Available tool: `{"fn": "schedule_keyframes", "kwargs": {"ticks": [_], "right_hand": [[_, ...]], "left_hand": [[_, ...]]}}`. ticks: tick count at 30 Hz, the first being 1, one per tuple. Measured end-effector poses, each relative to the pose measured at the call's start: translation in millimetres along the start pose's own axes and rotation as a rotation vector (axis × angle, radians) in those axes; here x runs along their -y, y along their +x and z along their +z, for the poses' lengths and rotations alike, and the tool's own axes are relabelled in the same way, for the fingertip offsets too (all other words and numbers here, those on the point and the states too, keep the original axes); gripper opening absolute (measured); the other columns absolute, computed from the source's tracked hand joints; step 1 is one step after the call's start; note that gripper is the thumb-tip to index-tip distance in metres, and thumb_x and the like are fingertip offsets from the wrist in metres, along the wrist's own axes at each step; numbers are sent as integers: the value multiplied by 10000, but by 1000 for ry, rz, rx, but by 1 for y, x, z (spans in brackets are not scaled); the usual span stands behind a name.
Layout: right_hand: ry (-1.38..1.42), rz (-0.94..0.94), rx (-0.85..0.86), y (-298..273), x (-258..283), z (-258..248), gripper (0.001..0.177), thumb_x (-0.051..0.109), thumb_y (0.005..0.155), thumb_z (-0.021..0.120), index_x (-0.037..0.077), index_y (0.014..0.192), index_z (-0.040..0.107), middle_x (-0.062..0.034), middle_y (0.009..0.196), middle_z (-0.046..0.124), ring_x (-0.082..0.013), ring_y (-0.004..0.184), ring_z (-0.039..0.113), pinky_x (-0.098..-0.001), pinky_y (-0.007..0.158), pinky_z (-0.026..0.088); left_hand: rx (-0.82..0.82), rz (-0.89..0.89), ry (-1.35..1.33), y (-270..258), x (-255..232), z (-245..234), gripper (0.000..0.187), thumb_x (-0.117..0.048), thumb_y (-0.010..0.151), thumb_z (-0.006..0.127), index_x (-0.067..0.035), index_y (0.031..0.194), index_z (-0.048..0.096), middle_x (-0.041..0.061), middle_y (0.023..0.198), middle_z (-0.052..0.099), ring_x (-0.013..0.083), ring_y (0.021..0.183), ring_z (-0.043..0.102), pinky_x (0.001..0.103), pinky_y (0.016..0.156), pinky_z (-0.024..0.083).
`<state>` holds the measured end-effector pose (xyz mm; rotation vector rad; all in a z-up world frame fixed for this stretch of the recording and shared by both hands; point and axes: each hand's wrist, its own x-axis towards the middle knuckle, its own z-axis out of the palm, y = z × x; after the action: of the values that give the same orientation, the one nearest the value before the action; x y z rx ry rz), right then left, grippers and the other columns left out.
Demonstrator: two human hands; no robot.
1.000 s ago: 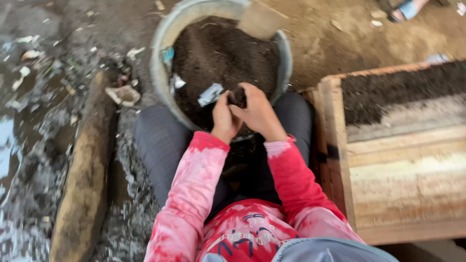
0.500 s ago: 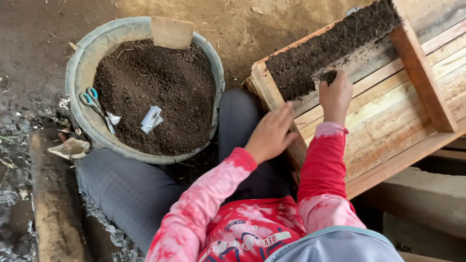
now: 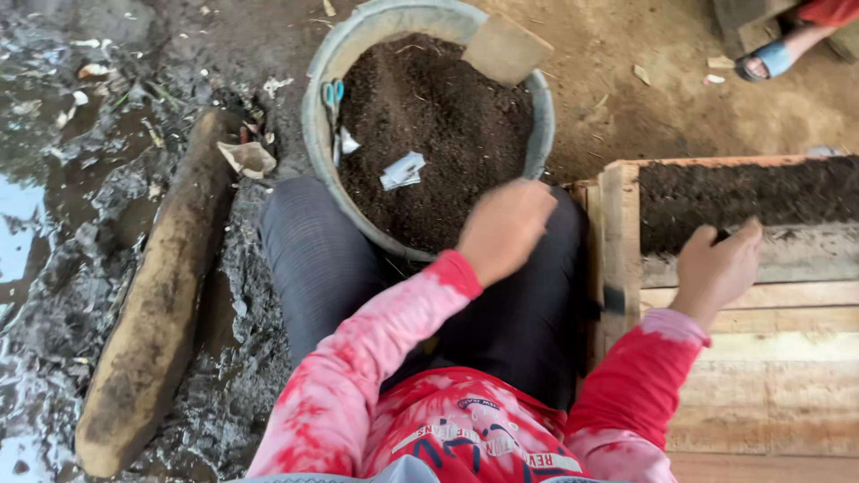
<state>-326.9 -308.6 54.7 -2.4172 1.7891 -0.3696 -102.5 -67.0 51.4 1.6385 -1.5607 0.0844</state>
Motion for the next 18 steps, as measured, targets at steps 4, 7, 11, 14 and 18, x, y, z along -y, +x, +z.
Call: {"fn": "schedule_keyframes", "kwargs": {"ticks": [4, 7, 11, 14, 18], "right_hand": [[253, -545, -365, -38, 127, 45, 352, 41, 903, 683, -8, 1250, 712, -235, 1149, 719, -428, 1074, 648, -514, 928, 515], [339, -814, 117, -74, 221, 79, 339, 152, 938, 683, 48, 1256, 738, -196, 1200, 721, -417, 1178, 649, -542, 971, 552], [28, -779, 667, -102, 267, 192, 525, 390, 969, 669, 157, 1432, 590, -58, 1482, 571, -336, 1412, 480, -624, 905, 594], [-51, -746, 667, -118, 273, 178, 452, 377, 1029, 573, 198, 1444, 555, -38, 1477, 534, -289, 1440, 437, -629, 1092, 433], [435, -647, 591, -120, 268, 134, 351, 272, 1067, 589, 73, 1352, 639, -134, 1300, 616, -386, 1297, 568, -607, 1010, 533]], "left_hand": [[-95, -489, 739, -49, 98, -39, 178, -187, 947, 529, -162, 780, 588, 49, 738, 544, 275, 679, 601, 418, 536, 476], [-112, -466, 978, -91, 153, -19, 77, -228, 843, 666, -164, 828, 625, -1, 778, 517, 199, 735, 605, 300, 534, 511], [-156, -511, 956, -103, 167, -17, 75, -210, 835, 675, -166, 821, 617, -18, 776, 534, 188, 720, 639, 285, 523, 521], [70, -823, 448, -85, 126, -64, 215, -207, 863, 811, -58, 971, 700, 98, 943, 686, 302, 835, 739, 390, 705, 619], [-14, -881, 160, -86, 134, -75, 162, -267, 908, 775, -118, 874, 720, 79, 804, 692, 341, 781, 743, 442, 679, 591]]}}
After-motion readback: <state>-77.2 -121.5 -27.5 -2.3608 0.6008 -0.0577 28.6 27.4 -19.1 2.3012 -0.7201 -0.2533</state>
